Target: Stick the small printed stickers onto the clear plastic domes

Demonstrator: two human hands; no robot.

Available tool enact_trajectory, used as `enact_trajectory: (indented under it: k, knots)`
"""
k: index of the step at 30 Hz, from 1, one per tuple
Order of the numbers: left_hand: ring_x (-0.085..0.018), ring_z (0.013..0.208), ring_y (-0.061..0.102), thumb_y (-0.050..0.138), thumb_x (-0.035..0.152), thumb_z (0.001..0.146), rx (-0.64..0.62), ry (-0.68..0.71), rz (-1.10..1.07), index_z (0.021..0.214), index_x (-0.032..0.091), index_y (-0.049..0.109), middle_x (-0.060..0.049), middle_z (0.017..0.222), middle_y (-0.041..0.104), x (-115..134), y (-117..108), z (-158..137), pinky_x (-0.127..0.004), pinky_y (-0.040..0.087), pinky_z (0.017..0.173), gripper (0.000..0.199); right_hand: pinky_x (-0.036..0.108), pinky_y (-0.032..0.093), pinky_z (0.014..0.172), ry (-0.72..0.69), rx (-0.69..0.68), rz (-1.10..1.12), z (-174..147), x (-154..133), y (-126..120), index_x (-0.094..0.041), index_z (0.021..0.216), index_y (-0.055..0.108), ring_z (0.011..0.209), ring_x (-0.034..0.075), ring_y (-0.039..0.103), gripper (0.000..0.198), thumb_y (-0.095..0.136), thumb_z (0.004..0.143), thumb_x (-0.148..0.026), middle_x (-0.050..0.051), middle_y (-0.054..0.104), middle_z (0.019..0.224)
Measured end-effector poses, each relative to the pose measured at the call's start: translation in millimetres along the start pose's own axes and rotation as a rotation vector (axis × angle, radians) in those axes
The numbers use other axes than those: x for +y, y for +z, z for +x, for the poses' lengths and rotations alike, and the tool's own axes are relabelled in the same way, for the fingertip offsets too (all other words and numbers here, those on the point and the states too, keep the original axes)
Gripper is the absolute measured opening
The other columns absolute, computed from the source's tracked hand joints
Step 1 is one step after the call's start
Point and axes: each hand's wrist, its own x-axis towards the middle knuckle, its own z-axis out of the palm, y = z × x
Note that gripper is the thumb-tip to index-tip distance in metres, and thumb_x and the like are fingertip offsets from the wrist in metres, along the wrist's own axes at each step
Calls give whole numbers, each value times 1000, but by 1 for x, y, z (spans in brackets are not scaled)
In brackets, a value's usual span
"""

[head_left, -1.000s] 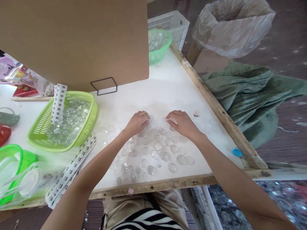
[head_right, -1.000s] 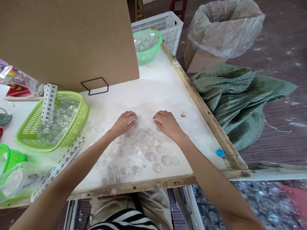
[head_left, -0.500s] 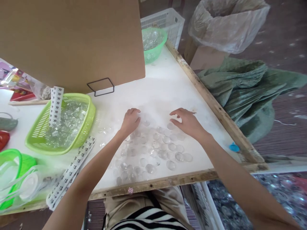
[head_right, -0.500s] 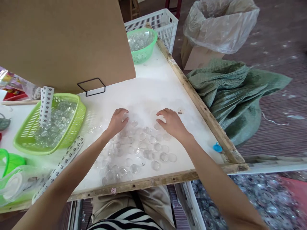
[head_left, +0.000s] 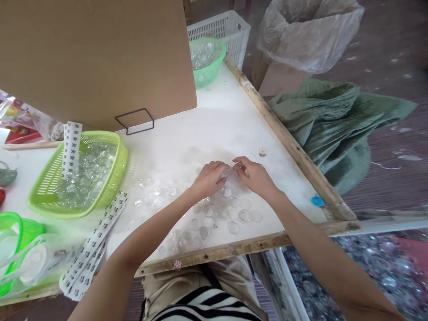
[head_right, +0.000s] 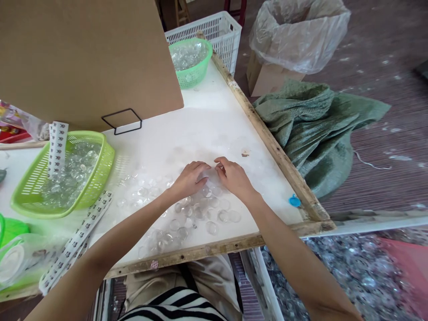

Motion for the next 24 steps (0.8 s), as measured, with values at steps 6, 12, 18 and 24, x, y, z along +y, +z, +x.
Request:
enact_trajectory:
  k: [6,12,18,24]
  knots:
    - [-26,109,56,57,18,93,-27,-37,86,113,20,61,-8,118,64,1,3,10,-41,45,93,20,42,50,80,-29,196,-41,-2,7,-8,-20,108,63,88,27,63,24,50,88,-23,13,64,104]
    - [-27,106,55,52,24,97,-129,91,223,99,19,63,-9,106,66,9,-1,18,-42,41,88,12,42,48,86,-178,80,-45,-15,-5,-16,-22,99,64,95,27,61,19,49,90,-18,9,66,100]
    - [-24,97,59,46,19,97,-66,-58,90,84,19,62,-7,95,68,8,-5,17,-40,40,87,20,44,46,89,-226,26,-116,-38,5,-19,-22,101,63,99,28,60,18,48,93,-19,9,67,106]
    - [-24,93,60,51,17,91,-16,-199,56,75,20,61,-5,91,67,-5,-11,16,-44,41,86,19,45,45,89,-172,44,-188,-55,19,-30,-22,105,65,109,29,60,21,47,95,-22,10,69,116]
